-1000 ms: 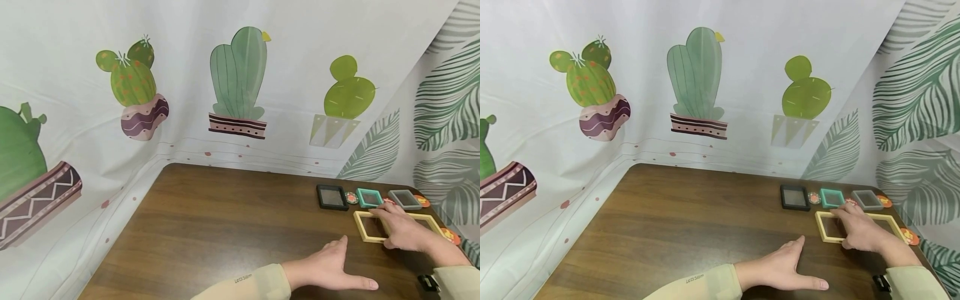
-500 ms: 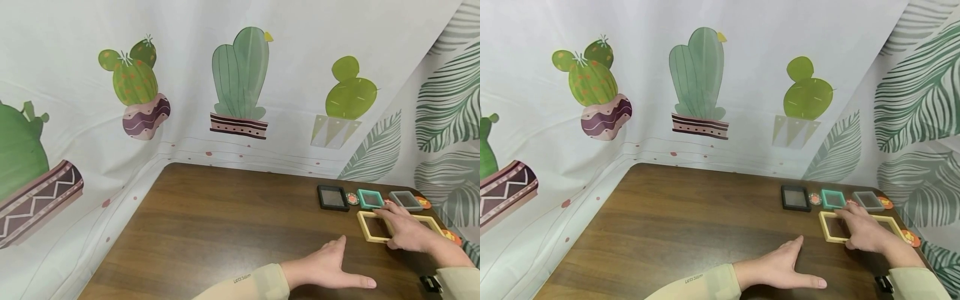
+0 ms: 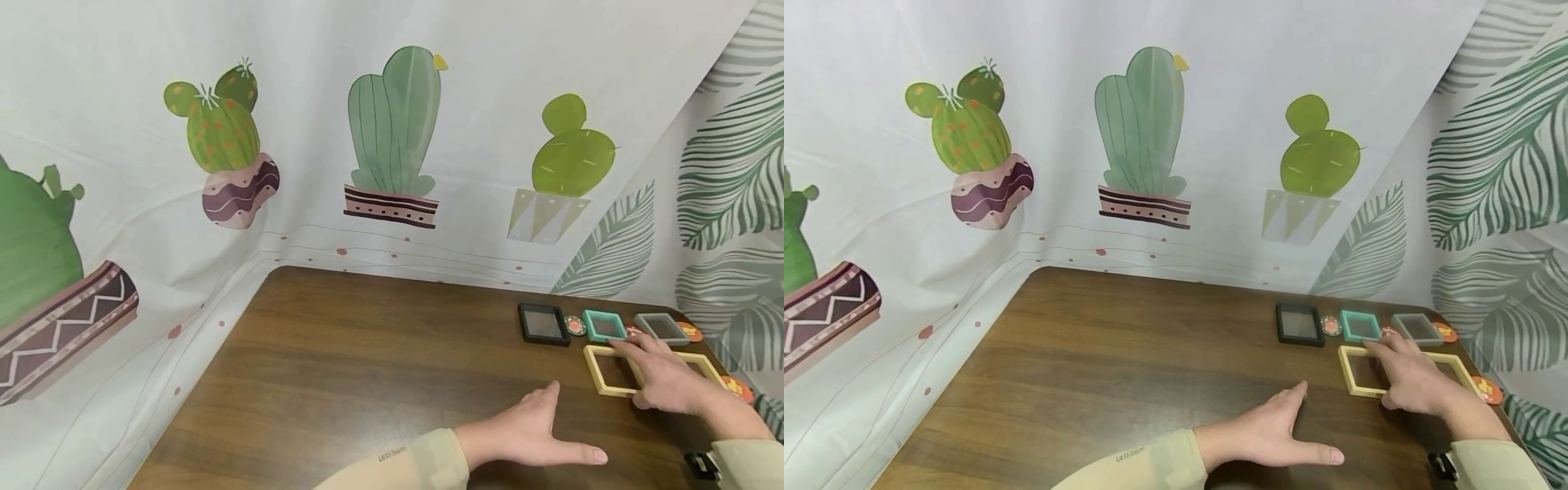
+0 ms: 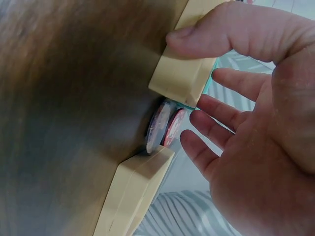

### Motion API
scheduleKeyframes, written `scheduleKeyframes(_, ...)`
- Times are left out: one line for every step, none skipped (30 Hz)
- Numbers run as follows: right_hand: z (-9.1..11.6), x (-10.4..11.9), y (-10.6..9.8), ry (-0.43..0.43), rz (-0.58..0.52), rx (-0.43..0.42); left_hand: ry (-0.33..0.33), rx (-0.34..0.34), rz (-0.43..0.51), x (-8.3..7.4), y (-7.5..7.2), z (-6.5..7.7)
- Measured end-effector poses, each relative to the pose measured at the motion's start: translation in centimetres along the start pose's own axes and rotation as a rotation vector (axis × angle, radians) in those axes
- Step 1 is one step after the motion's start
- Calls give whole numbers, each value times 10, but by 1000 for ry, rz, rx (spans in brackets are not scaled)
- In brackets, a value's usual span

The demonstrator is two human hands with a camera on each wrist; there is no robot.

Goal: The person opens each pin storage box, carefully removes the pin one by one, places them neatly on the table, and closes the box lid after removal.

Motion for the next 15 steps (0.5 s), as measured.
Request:
scheduleKeyframes(0, 1, -1, 6, -3, 5, -1, -8, 4, 1, -2, 0)
scheduleKeyframes(0, 2, -1, 13, -15, 11, 0, -19, 0, 2, -4, 0)
scheduleKeyframes(0, 3, -2, 20, -37, 17, 2, -31, -3, 4, -7, -1)
scheduleKeyframes(-1, 4, -3, 25, -60, 18, 5, -41, -4, 6, -10, -1)
scheduleKeyframes(-1, 6, -4, 28, -85, 19, 4, -47, 0, 8, -13, -1)
scheduleKeyframes(-1, 8, -5, 32, -114, 16, 5, -56, 1, 11, -16, -2)
scheduleKeyframes(-1, 10, -5, 32, -141, 12, 9, -67, -3, 15, -19, -2)
scheduleKeyframes(-2, 13, -6, 31, -169, 6, 15, -78, -12, 19, -22, -2)
scheduleKeyframes(-3, 15, -6, 27, -188, -3, 21, -86, -20, 23, -26, -2)
scheduleKeyframes(-4, 18, -6, 23, -197, -17, 27, -93, -24, 26, -30, -2)
scheduleKeyframes(-5, 21, -6, 23, -202, -27, 34, -105, -32, 31, -33, -2)
scheduleKeyframes(-6, 25, -7, 25, -204, -43, 43, -119, -43, 35, -37, -3)
scheduleKeyframes(-8, 29, -8, 27, -201, -56, 48, -133, -54, 39, -41, -3)
scheduleKeyframes(-10, 34, -9, 31, -197, -69, 51, -149, -68, 42, -45, -3)
scheduleKeyframes(-12, 38, -10, 35, -188, -84, 49, -166, -78, 47, -49, -3)
Point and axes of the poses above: each hand's wrist, its own z-axis away from the middle knuckle, its own y-axis out of the palm, x = y × z, the point moved 1 cm from there along -z, towards the middle knuckle, and after that the axes turned 1 degree about -x, right-handed, at the moved point
